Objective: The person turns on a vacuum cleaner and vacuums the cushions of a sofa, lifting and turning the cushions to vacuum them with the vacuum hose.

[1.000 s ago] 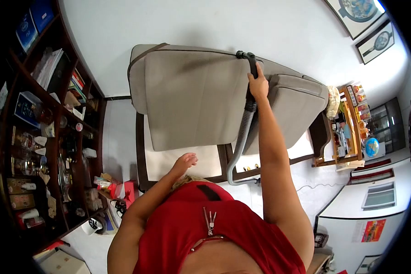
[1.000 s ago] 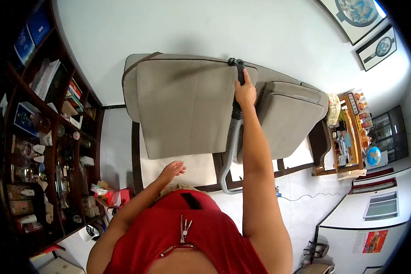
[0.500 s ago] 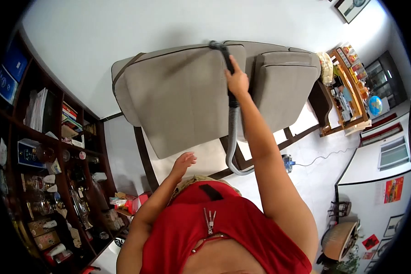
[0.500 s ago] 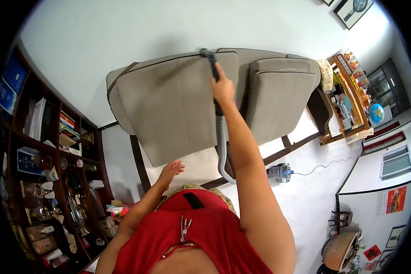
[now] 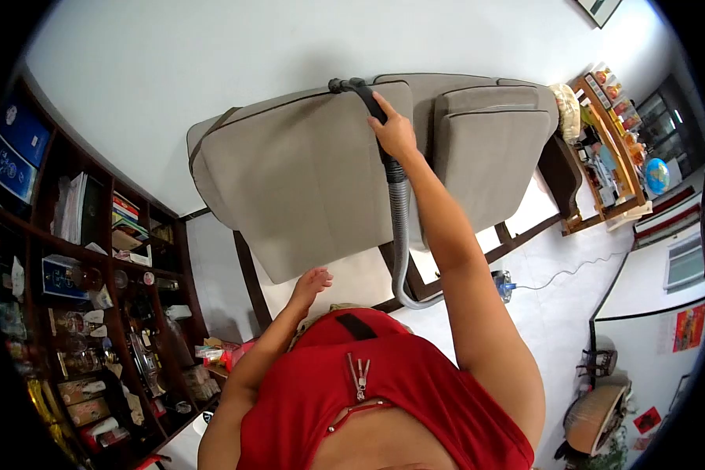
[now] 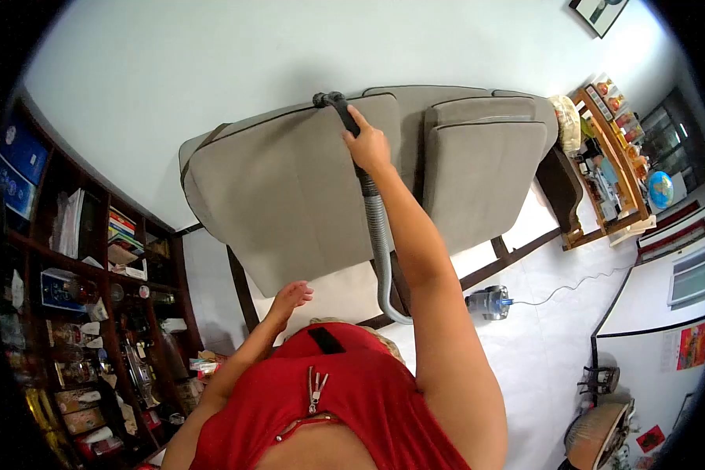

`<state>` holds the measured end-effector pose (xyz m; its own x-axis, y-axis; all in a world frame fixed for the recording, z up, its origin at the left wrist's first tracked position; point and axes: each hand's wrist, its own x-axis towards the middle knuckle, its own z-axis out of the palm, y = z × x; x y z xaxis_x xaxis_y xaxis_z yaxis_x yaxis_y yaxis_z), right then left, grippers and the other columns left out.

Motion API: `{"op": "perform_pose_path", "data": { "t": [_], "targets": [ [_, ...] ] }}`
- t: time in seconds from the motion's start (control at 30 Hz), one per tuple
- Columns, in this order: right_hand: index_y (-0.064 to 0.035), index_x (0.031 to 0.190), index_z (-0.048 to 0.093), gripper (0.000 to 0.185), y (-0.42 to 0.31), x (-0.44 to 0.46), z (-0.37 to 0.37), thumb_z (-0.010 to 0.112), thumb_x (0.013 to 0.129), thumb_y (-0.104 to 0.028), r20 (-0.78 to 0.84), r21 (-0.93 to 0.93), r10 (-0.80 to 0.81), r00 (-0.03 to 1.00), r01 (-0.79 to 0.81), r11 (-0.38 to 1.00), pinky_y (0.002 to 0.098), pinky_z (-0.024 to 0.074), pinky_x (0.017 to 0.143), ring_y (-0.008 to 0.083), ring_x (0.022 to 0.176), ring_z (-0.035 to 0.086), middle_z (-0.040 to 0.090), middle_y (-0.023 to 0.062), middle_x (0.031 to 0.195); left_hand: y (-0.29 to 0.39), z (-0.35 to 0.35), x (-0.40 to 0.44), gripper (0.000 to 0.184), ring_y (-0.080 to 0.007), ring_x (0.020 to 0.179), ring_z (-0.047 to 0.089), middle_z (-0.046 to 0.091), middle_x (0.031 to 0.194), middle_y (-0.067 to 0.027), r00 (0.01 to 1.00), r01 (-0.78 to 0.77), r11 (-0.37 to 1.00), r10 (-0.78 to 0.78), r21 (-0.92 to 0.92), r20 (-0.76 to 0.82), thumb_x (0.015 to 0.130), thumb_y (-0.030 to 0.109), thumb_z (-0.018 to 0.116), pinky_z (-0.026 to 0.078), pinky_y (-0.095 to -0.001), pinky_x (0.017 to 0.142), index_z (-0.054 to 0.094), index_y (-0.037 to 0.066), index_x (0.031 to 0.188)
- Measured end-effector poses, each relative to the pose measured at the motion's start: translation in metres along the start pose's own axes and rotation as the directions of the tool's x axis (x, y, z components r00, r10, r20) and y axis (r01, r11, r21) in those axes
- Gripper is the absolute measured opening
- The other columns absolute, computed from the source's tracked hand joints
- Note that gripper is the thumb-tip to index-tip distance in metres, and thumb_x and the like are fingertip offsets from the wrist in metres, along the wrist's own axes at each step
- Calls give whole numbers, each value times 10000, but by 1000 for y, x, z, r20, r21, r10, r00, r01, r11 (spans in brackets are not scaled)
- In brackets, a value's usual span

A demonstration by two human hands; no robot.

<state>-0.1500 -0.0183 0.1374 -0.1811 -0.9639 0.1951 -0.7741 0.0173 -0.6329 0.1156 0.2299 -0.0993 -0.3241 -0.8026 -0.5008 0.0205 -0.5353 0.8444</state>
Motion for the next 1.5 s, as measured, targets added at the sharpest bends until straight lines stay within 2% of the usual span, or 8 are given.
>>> {"op": "perform_pose_path", "data": {
  "t": [0.17,0.33,0.57,1.03,1.2,1.33,1.43,1.5],
  "targets": [
    [-369,1452,432,625,45,27,-20,624,857,-347,-89,-173,30,996,-45,984,476,529,816,393,900,676,705,210,969,17,22,14,442,-157,1009,618,655,1137,-73,1000,-26,999,26,18,-5,999,354,544,454,-299,895,523,29,1297],
    [-293,1451,460,605,69,25,-46,658,879,-319,-92,122,46,995,-34,992,429,510,841,362,947,676,700,211,1032,39,60,38,494,-189,1100,594,634,1195,-92,1000,-20,998,19,54,20,996,315,566,446,-333,960,467,1,1363],
    [-319,1466,417,618,77,-1,-38,644,891,-313,-40,168,112,993,-104,980,463,509,814,429,905,655,687,257,972,134,171,104,701,-254,1221,538,489,1421,-135,924,-370,841,376,393,66,949,312,648,422,-360,1026,307,50,1503],
    [-337,1484,378,650,146,-122,-28,643,898,-247,-24,173,39,999,-34,984,488,497,656,446,746,649,663,257,797,94,217,120,461,-199,1209,536,596,1283,-97,920,-95,955,-23,279,390,979,199,603,390,-342,1063,474,6,1378],
    [-292,1480,407,643,159,-138,-45,652,892,-205,102,200,172,980,-189,961,457,516,678,433,773,667,676,262,866,99,220,114,460,-186,1105,586,637,1159,-86,929,-183,950,82,255,362,981,204,604,425,-327,1001,482,-10,1370],
    [-222,1477,419,638,145,-122,-67,646,885,-154,-148,330,-36,988,84,940,413,528,738,424,828,678,669,276,1017,101,228,109,500,-168,1117,547,607,1172,-62,960,-115,953,34,281,278,999,255,578,417,-316,997,448,31,1427],
    [-266,1455,448,609,113,-69,-93,648,884,-199,-122,279,37,992,-1,960,425,507,667,412,661,632,656,263,789,97,232,112,538,-151,1060,530,590,1113,-37,961,-114,962,43,248,274,1000,331,571,425,-302,931,440,45,1437],
    [-283,1451,450,594,105,-23,-95,626,884,-300,-66,224,65,996,-49,973,461,507,722,415,760,650,677,247,839,96,235,115,581,-146,1055,518,583,1141,-35,930,-227,945,138,236,341,1000,372,561,424,-298,905,416,31,1447]
  ]
}}
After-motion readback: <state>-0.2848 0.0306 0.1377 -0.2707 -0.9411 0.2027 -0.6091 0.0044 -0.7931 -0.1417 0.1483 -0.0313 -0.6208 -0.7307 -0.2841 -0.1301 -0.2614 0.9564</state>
